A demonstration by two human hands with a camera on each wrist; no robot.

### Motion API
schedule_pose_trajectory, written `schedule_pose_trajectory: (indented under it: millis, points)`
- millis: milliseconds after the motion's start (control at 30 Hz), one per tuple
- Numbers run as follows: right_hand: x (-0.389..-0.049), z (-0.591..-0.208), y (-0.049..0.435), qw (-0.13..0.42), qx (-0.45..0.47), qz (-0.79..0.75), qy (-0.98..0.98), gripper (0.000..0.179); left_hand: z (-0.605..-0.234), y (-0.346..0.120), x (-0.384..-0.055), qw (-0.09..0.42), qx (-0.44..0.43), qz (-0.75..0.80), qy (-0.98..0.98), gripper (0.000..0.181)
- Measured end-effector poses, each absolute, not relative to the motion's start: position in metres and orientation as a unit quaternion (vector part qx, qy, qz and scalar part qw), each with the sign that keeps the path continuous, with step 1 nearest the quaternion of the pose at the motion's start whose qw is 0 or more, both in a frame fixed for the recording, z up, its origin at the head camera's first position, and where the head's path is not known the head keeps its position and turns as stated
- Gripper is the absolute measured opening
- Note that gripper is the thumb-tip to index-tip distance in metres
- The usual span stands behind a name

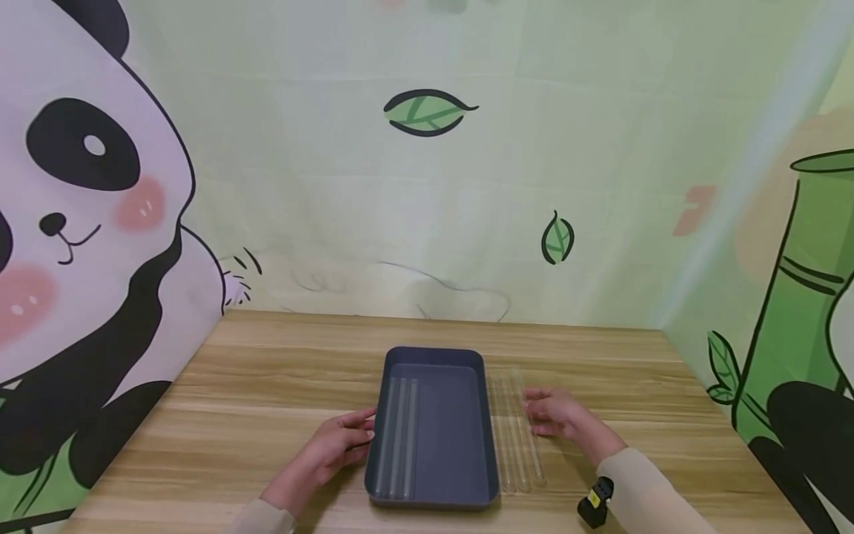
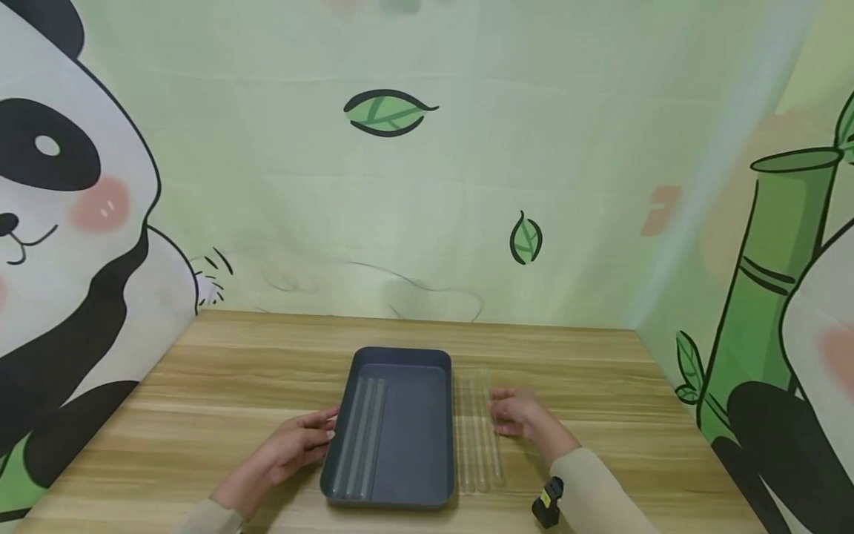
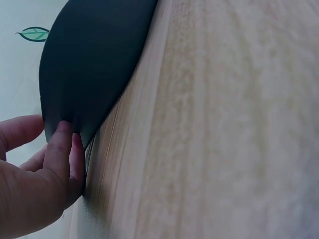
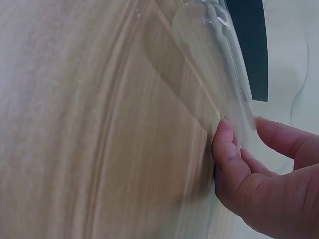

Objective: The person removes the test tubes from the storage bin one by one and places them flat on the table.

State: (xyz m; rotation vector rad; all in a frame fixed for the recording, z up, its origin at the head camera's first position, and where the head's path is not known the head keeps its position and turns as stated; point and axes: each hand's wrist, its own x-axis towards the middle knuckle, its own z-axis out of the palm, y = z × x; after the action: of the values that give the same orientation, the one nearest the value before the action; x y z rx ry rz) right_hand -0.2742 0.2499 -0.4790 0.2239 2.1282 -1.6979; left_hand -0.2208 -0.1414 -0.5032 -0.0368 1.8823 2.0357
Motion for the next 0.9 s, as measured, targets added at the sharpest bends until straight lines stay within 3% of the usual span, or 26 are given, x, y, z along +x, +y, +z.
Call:
schedule_pose_trajectory:
  millis: [900]
  points:
    - [-0.270,-0.476,0.234,0.170,0.072,-0.557,0.810,0.053,-0.503,-0.142,-0.221,0.183,-0.019,0.721,0.668,0.062]
